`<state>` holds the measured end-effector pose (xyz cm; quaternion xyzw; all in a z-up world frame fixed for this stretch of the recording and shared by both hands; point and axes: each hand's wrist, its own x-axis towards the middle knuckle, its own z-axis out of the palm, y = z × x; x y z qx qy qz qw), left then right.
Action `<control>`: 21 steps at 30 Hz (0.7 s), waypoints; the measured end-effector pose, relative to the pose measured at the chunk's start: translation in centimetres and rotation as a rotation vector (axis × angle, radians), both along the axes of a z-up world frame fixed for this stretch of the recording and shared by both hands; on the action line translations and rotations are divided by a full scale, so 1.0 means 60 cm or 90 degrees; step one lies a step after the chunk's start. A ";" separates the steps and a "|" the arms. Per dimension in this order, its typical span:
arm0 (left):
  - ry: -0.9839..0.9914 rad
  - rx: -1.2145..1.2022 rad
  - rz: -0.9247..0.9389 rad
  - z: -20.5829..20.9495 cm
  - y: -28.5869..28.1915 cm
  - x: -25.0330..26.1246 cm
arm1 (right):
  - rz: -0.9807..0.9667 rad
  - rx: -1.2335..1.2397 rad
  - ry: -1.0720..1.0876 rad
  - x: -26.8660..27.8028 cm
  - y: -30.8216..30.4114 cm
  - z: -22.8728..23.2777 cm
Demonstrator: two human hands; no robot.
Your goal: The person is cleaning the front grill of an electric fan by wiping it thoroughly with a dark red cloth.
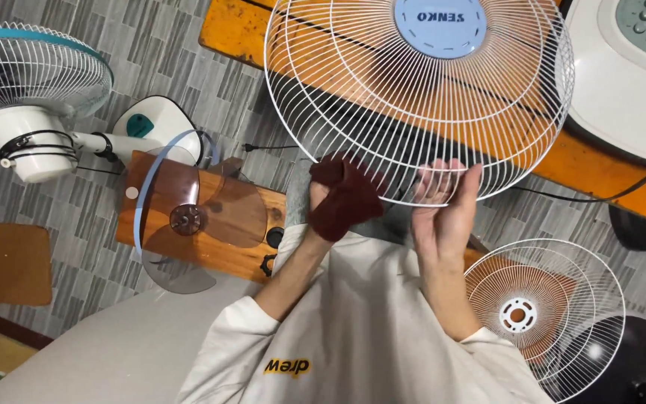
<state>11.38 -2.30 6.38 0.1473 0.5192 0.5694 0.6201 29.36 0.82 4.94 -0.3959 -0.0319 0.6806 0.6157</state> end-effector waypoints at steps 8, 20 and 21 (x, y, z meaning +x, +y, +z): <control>-0.751 -0.110 0.137 -0.074 0.013 0.012 | -0.015 0.000 0.023 0.001 0.006 0.032; 0.036 0.167 0.031 -0.032 -0.008 0.078 | -0.035 0.004 -0.005 -0.004 0.004 0.030; 0.036 0.166 0.027 -0.040 -0.007 0.078 | -0.039 0.003 -0.004 -0.004 0.003 0.025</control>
